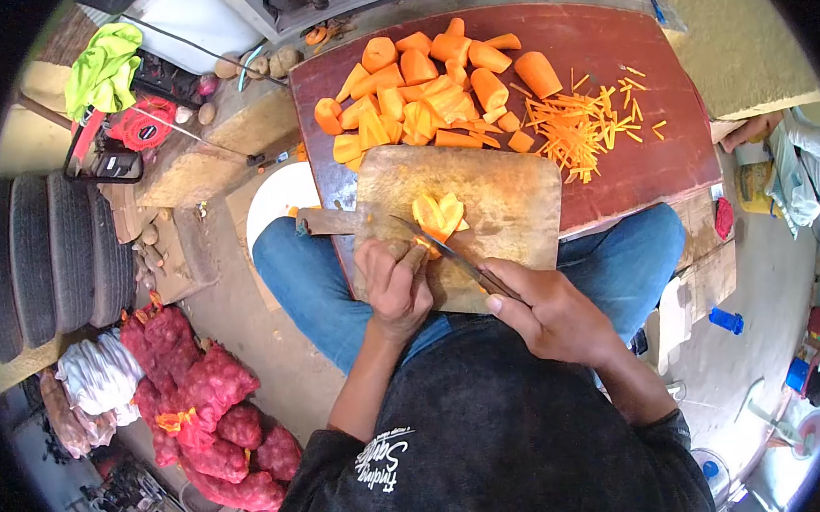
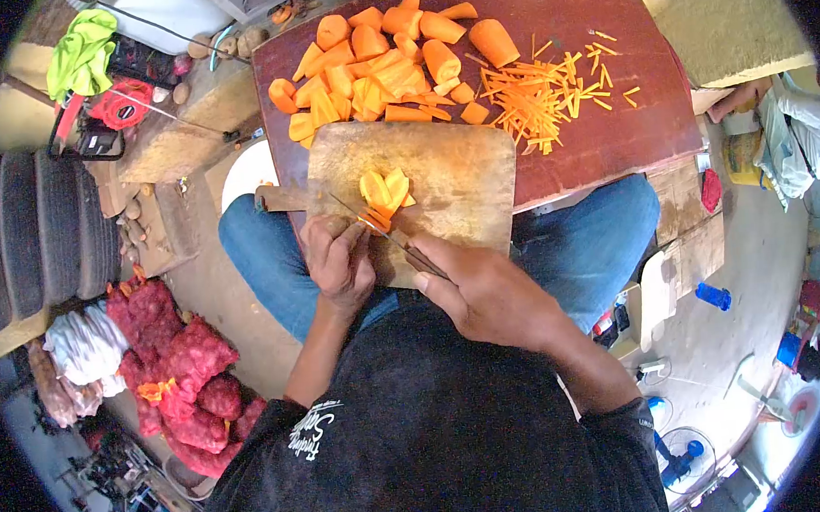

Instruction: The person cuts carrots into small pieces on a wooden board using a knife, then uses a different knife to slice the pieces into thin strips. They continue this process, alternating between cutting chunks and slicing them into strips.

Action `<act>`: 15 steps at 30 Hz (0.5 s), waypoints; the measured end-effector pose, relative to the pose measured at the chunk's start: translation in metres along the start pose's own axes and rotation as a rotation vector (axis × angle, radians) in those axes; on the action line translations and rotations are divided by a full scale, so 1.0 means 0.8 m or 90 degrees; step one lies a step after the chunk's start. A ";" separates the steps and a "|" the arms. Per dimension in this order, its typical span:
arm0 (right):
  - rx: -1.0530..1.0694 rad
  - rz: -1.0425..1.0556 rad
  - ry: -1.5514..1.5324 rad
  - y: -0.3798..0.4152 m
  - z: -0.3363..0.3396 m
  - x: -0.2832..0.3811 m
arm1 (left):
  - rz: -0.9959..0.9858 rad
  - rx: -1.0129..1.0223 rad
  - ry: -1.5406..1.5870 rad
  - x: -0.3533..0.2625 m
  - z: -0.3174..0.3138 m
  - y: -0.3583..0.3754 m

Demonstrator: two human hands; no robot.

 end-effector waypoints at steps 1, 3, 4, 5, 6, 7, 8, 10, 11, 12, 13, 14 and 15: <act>0.004 -0.002 -0.006 0.000 0.000 0.001 | -0.001 0.000 -0.005 -0.001 0.001 -0.001; 0.010 -0.008 -0.018 0.001 0.001 0.001 | -0.002 0.000 -0.007 -0.001 0.002 -0.001; 0.003 -0.003 -0.016 0.001 0.000 0.000 | -0.001 -0.002 -0.006 0.000 0.001 0.000; -0.004 0.001 -0.014 0.002 -0.001 -0.001 | 0.000 -0.003 -0.004 0.000 0.000 0.001; -0.010 0.007 -0.013 0.002 -0.002 -0.002 | 0.002 -0.005 -0.006 0.000 0.000 0.001; -0.007 0.007 -0.012 0.002 -0.001 -0.002 | 0.005 -0.007 -0.008 -0.001 0.000 0.000; -0.004 0.007 -0.010 0.000 0.000 -0.002 | 0.007 -0.009 -0.010 -0.002 0.000 0.000; 0.011 0.005 -0.008 -0.002 0.001 -0.003 | 0.005 -0.005 -0.011 -0.002 0.001 -0.001; 0.025 0.002 -0.008 -0.001 0.000 -0.005 | 0.006 -0.003 -0.011 -0.002 0.001 0.000; 0.038 -0.002 -0.009 -0.001 -0.001 -0.007 | 0.007 0.000 -0.006 -0.002 0.002 0.000; 0.058 -0.015 0.001 -0.001 -0.004 -0.011 | 0.007 0.003 0.000 -0.002 0.004 -0.001; 0.077 -0.028 0.010 -0.002 -0.009 -0.017 | 0.007 0.006 0.006 -0.002 0.004 -0.001; 0.096 -0.041 0.019 -0.002 -0.013 -0.022 | -0.005 0.001 0.009 -0.001 0.003 0.000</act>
Point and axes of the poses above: each hand's wrist, its own y-axis away from the middle knuckle, its own z-axis out of the back of the hand, x = y × z, the point moved 1 cm from there along -y, towards the middle knuckle, and after that the axes turned 14 degrees about y, right-handed, at the moved point
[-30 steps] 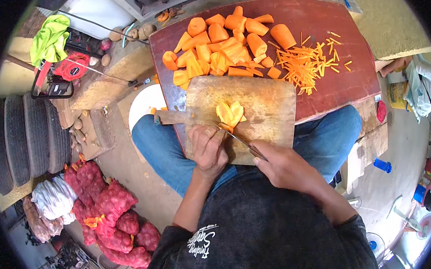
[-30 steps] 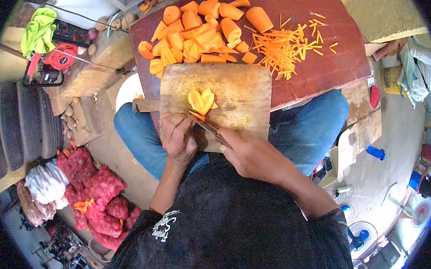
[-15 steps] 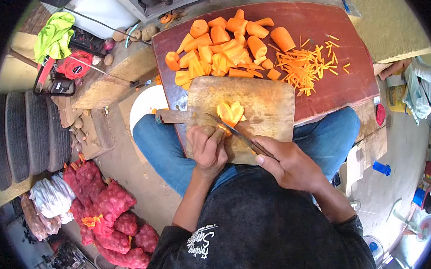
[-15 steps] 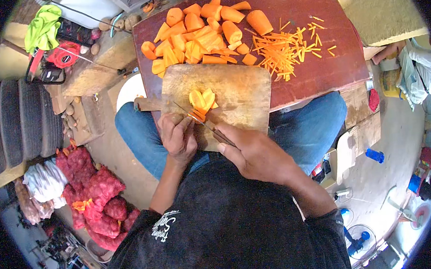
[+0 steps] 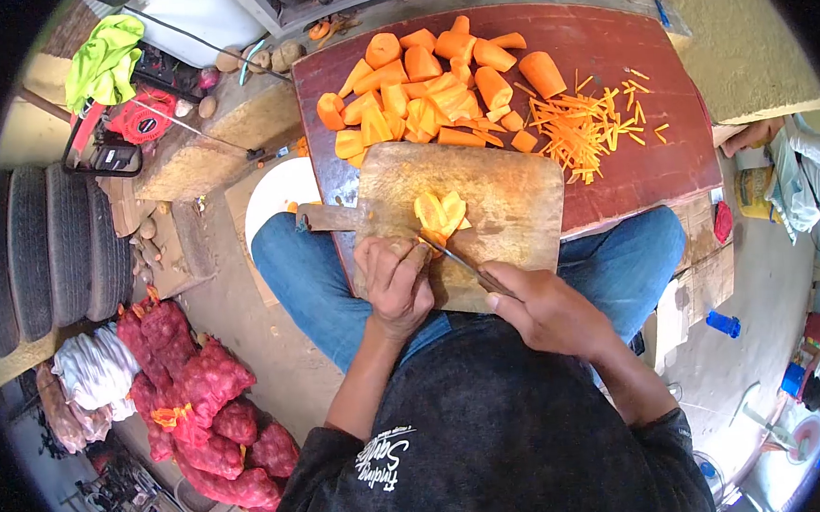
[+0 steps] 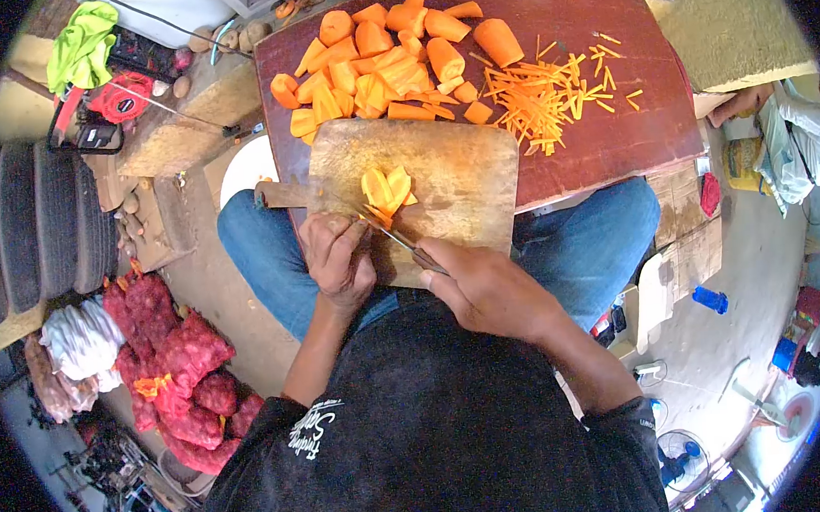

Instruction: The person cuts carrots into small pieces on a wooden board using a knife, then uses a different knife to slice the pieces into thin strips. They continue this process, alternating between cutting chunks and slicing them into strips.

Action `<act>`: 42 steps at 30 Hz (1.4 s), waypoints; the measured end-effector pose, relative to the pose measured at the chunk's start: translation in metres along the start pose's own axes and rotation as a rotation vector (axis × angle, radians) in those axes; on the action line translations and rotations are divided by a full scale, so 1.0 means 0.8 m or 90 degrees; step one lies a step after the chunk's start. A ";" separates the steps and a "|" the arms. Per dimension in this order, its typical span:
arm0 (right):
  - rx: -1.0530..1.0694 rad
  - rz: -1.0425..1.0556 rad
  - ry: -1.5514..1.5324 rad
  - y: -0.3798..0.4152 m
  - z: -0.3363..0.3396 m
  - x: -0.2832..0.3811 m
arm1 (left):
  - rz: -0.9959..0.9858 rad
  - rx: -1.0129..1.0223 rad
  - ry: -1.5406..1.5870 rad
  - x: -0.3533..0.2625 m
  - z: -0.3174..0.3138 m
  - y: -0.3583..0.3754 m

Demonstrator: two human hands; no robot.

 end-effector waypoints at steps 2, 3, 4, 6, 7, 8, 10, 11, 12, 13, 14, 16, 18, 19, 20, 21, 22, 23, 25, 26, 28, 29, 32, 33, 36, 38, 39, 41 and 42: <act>0.030 -0.032 -0.014 -0.003 -0.002 -0.009 | -0.027 -0.012 0.008 0.005 -0.005 0.002; 0.050 -0.045 -0.018 -0.004 -0.002 -0.013 | -0.020 -0.020 0.009 0.005 -0.007 0.002; 0.039 -0.034 -0.012 0.000 -0.007 -0.013 | -0.011 -0.017 0.011 0.002 -0.005 0.004; 0.008 -0.007 0.010 -0.001 -0.007 -0.013 | -0.006 -0.018 0.009 0.004 -0.004 -0.001; -0.022 -0.002 0.000 0.001 -0.005 -0.010 | 0.001 -0.016 0.005 0.001 -0.003 -0.001; -0.050 0.003 -0.010 0.003 0.001 -0.003 | 0.009 -0.016 0.001 -0.001 -0.002 -0.001; -0.072 0.006 -0.033 0.006 0.013 0.011 | 0.010 -0.008 -0.003 -0.003 -0.001 -0.001; -0.071 0.005 -0.045 0.006 0.021 0.018 | 0.007 -0.004 -0.005 -0.002 0.000 -0.002; -0.070 0.004 -0.056 0.006 0.026 0.021 | 0.011 -0.007 -0.002 -0.001 -0.001 -0.001; -0.072 0.013 -0.052 0.006 0.024 0.019 | 0.014 -0.010 0.002 0.000 -0.002 0.001; -0.073 0.022 -0.047 0.006 0.020 0.016 | 0.017 -0.014 0.006 0.000 -0.004 0.002; -0.070 0.030 -0.042 0.005 0.018 0.015 | 0.013 -0.009 -0.002 -0.001 -0.003 -0.001; -0.062 0.030 -0.045 0.005 0.016 0.017 | 0.013 -0.006 -0.010 -0.003 0.001 -0.002; -0.058 0.033 -0.042 0.005 0.016 0.017 | 0.013 -0.005 -0.009 -0.003 0.001 -0.003; -0.054 0.034 -0.039 0.006 0.016 0.016 | 0.012 -0.003 -0.007 -0.003 0.000 -0.003; -0.052 0.034 -0.036 0.007 0.015 0.015 | 0.012 -0.004 -0.009 -0.004 0.000 -0.004; -0.055 0.036 -0.020 0.008 0.013 0.013 | 0.012 -0.004 -0.010 -0.004 -0.001 -0.005; -0.058 0.039 -0.004 0.008 0.009 0.011 | 0.011 -0.004 -0.012 -0.004 -0.001 -0.005; -0.070 0.042 0.015 0.009 0.005 0.010 | 0.008 -0.006 -0.007 -0.003 -0.001 -0.003; -0.079 0.042 0.018 0.010 0.001 0.013 | 0.006 -0.007 -0.006 -0.002 0.000 -0.001; -0.081 0.037 0.022 0.011 -0.004 0.012 | 0.005 -0.008 -0.007 0.000 0.002 0.002; -0.075 0.030 0.024 0.011 -0.009 0.009 | 0.003 -0.009 -0.007 0.001 0.002 0.004; 0.018 -0.036 0.046 0.005 -0.019 0.004 | -0.005 -0.017 -0.009 0.006 0.003 0.013; 0.057 -0.065 0.058 0.001 -0.020 0.003 | -0.006 -0.020 -0.013 0.006 0.004 0.011; 0.054 -0.054 0.077 -0.003 -0.020 -0.001 | -0.001 -0.024 -0.026 0.003 0.006 0.013; 0.048 -0.029 0.052 -0.005 -0.018 -0.010 | 0.001 -0.024 -0.033 0.003 0.004 0.011; 0.046 -0.018 0.040 -0.005 -0.016 -0.013 | 0.015 -0.026 -0.023 0.003 0.003 0.010; 0.030 0.003 0.031 -0.004 -0.007 -0.011 | 0.049 -0.031 -0.008 0.000 0.005 0.011; 0.024 0.016 0.024 -0.003 -0.004 -0.009 | 0.059 -0.034 -0.001 0.001 0.005 0.013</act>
Point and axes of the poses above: each hand's wrist, its own y-axis away from the middle knuckle, its own z-axis out of the back of the hand, x = y × z, the point moved 1 cm from there along -y, towards the middle knuckle, and after that the axes turned 14 degrees about y, right-handed, at the moved point
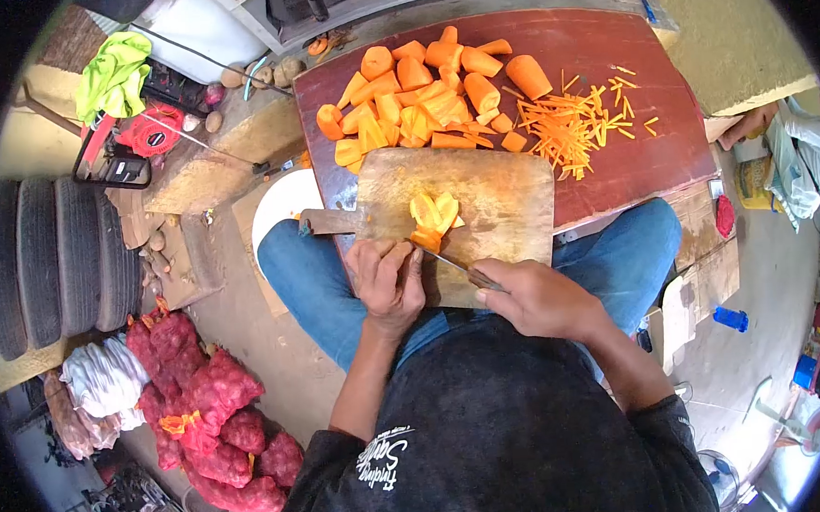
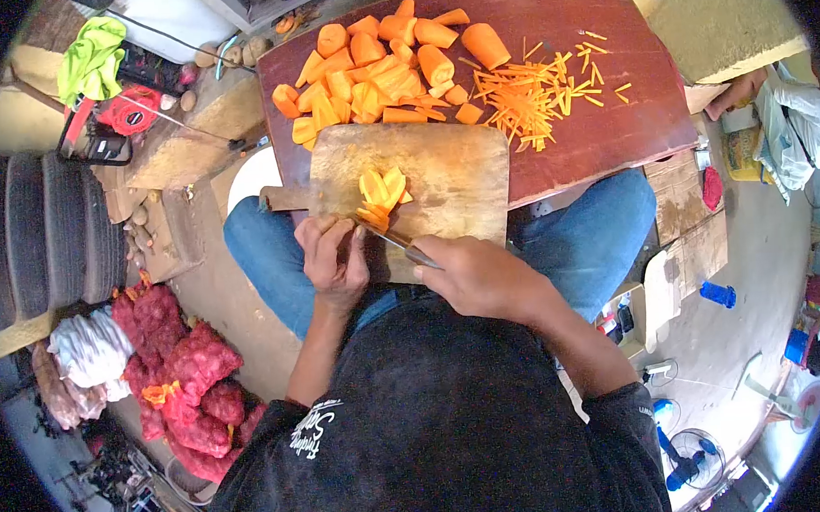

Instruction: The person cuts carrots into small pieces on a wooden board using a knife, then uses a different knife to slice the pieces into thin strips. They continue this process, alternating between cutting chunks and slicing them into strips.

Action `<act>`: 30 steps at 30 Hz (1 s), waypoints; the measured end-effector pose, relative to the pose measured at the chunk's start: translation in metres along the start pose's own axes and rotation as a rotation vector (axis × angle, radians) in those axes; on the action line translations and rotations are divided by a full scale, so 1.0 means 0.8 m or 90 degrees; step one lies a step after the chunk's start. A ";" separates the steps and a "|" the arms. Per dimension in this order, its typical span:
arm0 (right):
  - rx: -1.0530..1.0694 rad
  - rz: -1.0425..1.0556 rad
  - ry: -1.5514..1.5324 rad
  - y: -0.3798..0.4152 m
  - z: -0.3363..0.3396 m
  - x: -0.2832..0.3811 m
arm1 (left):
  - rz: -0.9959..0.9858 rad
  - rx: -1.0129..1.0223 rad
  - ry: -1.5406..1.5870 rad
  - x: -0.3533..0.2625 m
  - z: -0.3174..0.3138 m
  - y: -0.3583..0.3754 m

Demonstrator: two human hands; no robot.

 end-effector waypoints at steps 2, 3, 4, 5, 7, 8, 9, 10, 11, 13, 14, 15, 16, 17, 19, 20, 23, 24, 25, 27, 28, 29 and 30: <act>0.012 -0.009 -0.015 0.003 0.004 0.002 | 0.020 -0.008 0.014 0.005 -0.001 0.003; 0.018 -0.015 -0.020 0.006 0.007 0.001 | 0.044 0.006 0.017 0.002 0.000 -0.001; 0.029 -0.020 -0.004 0.008 0.011 0.000 | 0.068 0.021 0.022 -0.004 0.002 -0.008; 0.038 -0.024 0.012 0.010 0.015 -0.002 | 0.091 0.036 0.027 -0.006 0.002 -0.013; 0.025 -0.026 0.021 0.018 0.024 -0.004 | 0.119 0.058 0.064 -0.002 0.001 -0.017; 0.004 -0.024 0.014 0.026 0.027 -0.005 | 0.133 0.069 0.081 -0.001 0.001 -0.018; -0.016 -0.022 0.006 0.034 0.031 -0.005 | 0.151 0.072 0.087 0.000 0.002 -0.018; -0.024 -0.041 -0.030 0.041 0.036 -0.006 | 0.169 0.075 0.093 0.001 0.002 -0.016; -0.032 -0.061 -0.066 0.047 0.041 -0.008 | 0.187 0.079 0.101 0.003 0.002 -0.014; -0.048 -0.088 -0.090 0.059 0.044 -0.013 | 0.210 0.055 0.111 0.009 0.000 -0.006; -0.057 -0.093 -0.078 0.064 0.044 -0.015 | 0.220 0.043 0.116 0.012 -0.001 -0.004; -0.066 -0.097 -0.065 0.067 0.044 -0.017 | 0.242 0.018 0.125 0.010 -0.002 -0.004; -0.057 -0.082 -0.052 0.071 0.042 -0.016 | 0.264 -0.007 0.133 0.007 -0.005 -0.003; -0.048 -0.068 -0.039 0.076 0.040 -0.015 | 0.288 -0.033 0.142 0.004 -0.005 -0.002; -0.024 -0.046 -0.006 0.076 0.036 -0.016 | 0.231 -0.033 0.084 0.000 -0.002 0.000; -0.010 -0.039 0.013 0.072 0.031 -0.019 | 0.203 -0.032 0.056 -0.003 0.000 0.001; 0.022 -0.059 0.031 0.055 0.028 -0.015 | 0.183 0.068 0.034 -0.022 0.004 0.001; 0.031 -0.071 0.031 0.046 0.029 -0.013 | 0.171 0.084 0.041 -0.027 0.004 0.003; 0.014 -0.065 0.021 0.037 0.028 -0.012 | 0.160 0.100 0.049 -0.031 0.003 0.006; -0.022 -0.059 0.000 0.021 0.020 -0.014 | 0.127 0.130 0.062 -0.033 0.001 0.009; -0.031 -0.055 -0.013 0.014 0.016 -0.016 | 0.144 0.130 0.066 -0.033 0.001 0.010; -0.040 -0.051 -0.027 0.007 0.013 -0.018 | 0.161 0.129 0.071 -0.034 0.001 0.011; -0.049 -0.046 -0.039 0.004 0.011 -0.018 | 0.179 0.128 0.074 -0.034 0.001 0.012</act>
Point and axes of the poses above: each hand's wrist, its own y-axis away from the middle knuckle, its own z-axis out of the back of the hand, x = y × z, the point moved 1 cm from there along -y, towards the middle knuckle, and after that the axes turned 14 degrees about y, right-handed, at the moved point
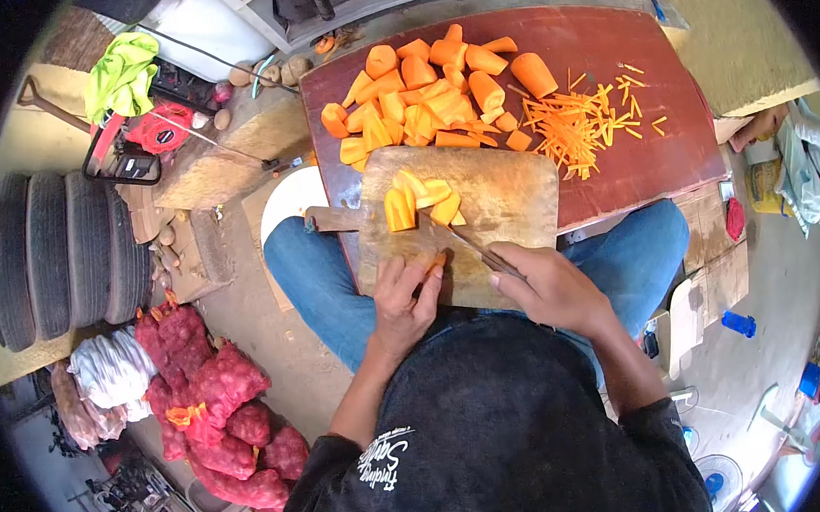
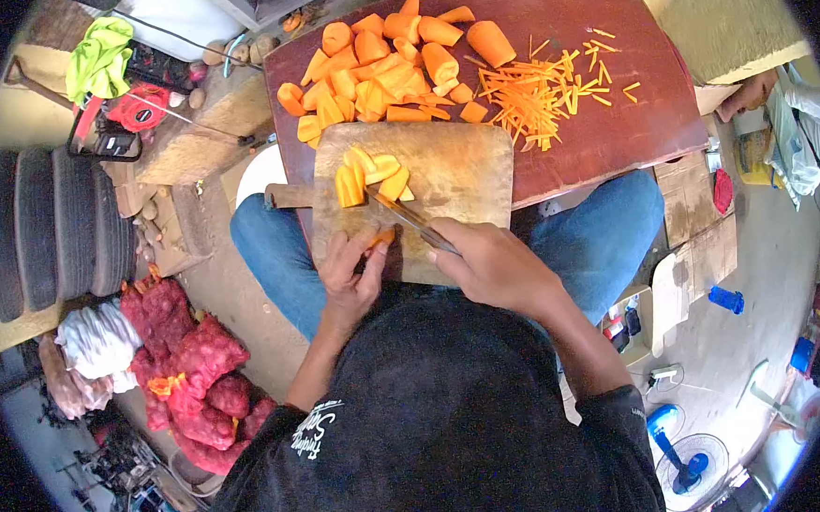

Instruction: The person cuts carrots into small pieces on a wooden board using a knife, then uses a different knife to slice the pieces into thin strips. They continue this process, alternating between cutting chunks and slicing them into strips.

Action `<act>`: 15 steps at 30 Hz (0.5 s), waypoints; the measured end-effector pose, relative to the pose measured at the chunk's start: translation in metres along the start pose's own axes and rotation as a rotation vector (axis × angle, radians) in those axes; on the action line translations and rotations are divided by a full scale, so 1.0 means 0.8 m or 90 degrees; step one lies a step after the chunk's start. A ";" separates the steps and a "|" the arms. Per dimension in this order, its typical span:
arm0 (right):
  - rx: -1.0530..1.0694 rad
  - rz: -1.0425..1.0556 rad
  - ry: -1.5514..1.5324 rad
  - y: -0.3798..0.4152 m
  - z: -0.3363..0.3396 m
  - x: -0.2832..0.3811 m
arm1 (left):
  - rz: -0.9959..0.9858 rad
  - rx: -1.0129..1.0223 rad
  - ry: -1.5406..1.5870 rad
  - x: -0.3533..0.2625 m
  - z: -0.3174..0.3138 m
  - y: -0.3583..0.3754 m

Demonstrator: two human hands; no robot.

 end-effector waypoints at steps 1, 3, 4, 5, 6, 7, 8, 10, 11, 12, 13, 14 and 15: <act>-0.002 -0.008 0.012 0.000 0.001 0.003 | 0.014 -0.004 0.004 -0.001 0.001 0.000; -0.004 -0.018 0.035 0.001 0.006 0.013 | 0.044 -0.015 0.009 -0.004 0.008 -0.001; 0.000 -0.011 0.033 0.003 0.006 0.015 | 0.052 -0.024 0.015 -0.005 0.010 -0.001; 0.003 -0.005 0.032 0.007 0.006 0.016 | 0.059 -0.032 0.022 -0.005 0.012 0.000; 0.004 0.000 0.031 0.010 0.007 0.016 | 0.066 -0.038 0.030 -0.005 0.013 0.000; -0.002 0.024 0.012 0.008 0.002 0.013 | 0.054 -0.044 0.005 -0.006 0.015 0.000; -0.010 0.047 -0.007 0.005 -0.007 0.009 | 0.040 -0.049 -0.019 -0.007 0.019 0.000; 0.005 0.070 -0.027 -0.009 -0.018 0.007 | 0.025 -0.059 -0.036 -0.007 0.021 -0.003; 0.033 0.072 -0.031 -0.025 -0.022 0.009 | 0.027 -0.066 -0.031 -0.007 0.022 -0.004; 0.062 0.075 -0.036 -0.037 -0.026 0.011 | 0.030 -0.074 -0.028 -0.007 0.024 -0.003; 0.051 0.064 -0.049 -0.045 -0.030 0.012 | 0.032 -0.063 -0.032 -0.008 0.025 -0.004; 0.039 0.054 -0.061 -0.052 -0.033 0.013 | 0.034 -0.052 -0.036 -0.009 0.026 -0.005; 0.028 0.044 -0.073 -0.057 -0.035 0.013 | 0.036 -0.042 -0.038 -0.008 0.027 -0.007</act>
Point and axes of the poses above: each hand's wrist, its own y-axis away from the middle knuckle, its own z-axis out of the back of the hand, x = y × z, the point moved 1 cm from there along -y, towards the middle knuckle, and after that the axes turned 14 degrees about y, right-handed, at the moved point
